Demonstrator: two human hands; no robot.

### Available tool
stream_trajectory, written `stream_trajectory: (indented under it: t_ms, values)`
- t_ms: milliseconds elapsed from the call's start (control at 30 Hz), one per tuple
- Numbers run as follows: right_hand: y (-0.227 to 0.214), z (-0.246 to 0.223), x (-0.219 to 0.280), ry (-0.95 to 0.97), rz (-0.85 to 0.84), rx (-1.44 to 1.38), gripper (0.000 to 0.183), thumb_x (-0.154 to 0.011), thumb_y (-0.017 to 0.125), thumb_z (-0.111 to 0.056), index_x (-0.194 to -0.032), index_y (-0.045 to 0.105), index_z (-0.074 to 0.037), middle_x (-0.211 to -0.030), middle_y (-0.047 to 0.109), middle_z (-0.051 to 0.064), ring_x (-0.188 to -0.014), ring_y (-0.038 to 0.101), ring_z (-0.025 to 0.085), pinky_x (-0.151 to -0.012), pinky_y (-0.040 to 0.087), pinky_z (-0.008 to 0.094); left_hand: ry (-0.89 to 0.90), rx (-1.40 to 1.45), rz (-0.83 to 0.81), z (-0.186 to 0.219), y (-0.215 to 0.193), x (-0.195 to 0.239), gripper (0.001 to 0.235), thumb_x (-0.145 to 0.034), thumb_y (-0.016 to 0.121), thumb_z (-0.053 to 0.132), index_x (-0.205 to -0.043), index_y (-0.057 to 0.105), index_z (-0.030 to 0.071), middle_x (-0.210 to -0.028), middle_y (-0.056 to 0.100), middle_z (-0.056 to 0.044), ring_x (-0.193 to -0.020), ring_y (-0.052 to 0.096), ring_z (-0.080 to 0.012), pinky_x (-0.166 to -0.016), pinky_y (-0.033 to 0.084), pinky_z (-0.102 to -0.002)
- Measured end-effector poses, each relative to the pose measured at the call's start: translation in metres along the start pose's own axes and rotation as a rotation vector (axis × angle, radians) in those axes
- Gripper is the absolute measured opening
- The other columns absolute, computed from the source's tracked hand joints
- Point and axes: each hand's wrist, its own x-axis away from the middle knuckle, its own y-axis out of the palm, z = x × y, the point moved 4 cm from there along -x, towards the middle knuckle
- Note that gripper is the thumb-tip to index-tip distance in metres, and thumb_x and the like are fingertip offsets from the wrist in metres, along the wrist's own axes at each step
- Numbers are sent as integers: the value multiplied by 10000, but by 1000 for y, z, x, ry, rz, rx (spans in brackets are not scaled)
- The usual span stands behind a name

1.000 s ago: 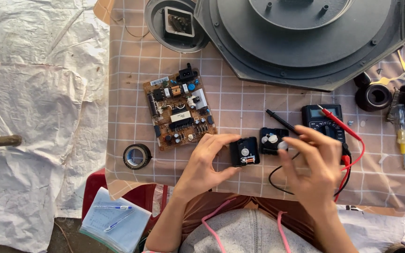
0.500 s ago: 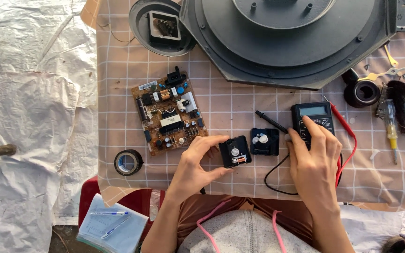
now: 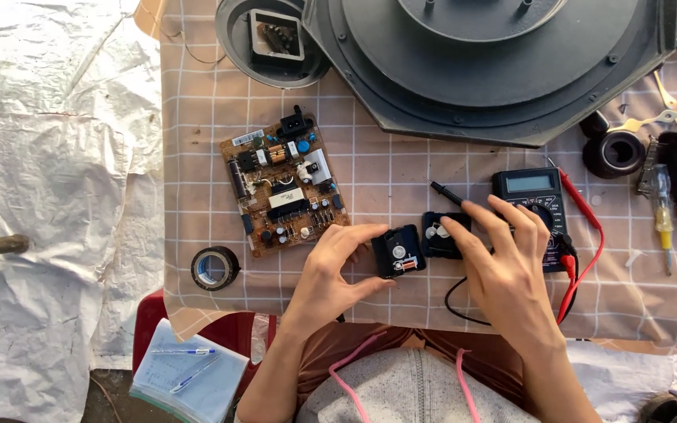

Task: The person disassembles a small black electronic component, likely a switch, using their hands. They remove a white plastic piece and a metal contact, then reassemble the component. A multimeter and circuit board are visible on the table.

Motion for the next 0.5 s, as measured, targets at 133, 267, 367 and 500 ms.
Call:
stream_trajectory:
  t_ms: [133,267,367,500]
  values:
    - [-2,0,-2,-12,55,-40,254,-850,554,-25,-1104,555,-28,-1045,592,74,-1111,423,283,-949,281,441,6,-10,9,0,0,0,563,-660,754,149,-1150,489,66,-1107,567,-78,-993,514,-207,-874,415,-306]
    - [-1,3,0,-3,91,-65,259,-836,587,10,-1089,552,-38,-968,614,62,-1080,464,271,-961,288,447,11,-5,5,-1,1,0,565,-665,750,152,-1156,485,67,-1118,562,-77,-996,511,-207,-872,414,-306]
    - [-2,4,1,-12,117,-67,220,-837,588,25,-1048,575,-34,-907,629,62,-1053,488,262,-957,291,437,16,2,4,-1,0,0,566,-665,748,153,-1158,483,65,-1124,559,-82,-1010,511,-208,-883,412,-308]
    - [-2,6,3,-18,143,-83,198,-832,590,50,-1010,595,-38,-867,636,60,-1022,516,257,-955,298,427,29,2,1,-2,0,0,567,-671,745,154,-1162,477,63,-1124,557,-86,-1013,510,-212,-882,413,-310]
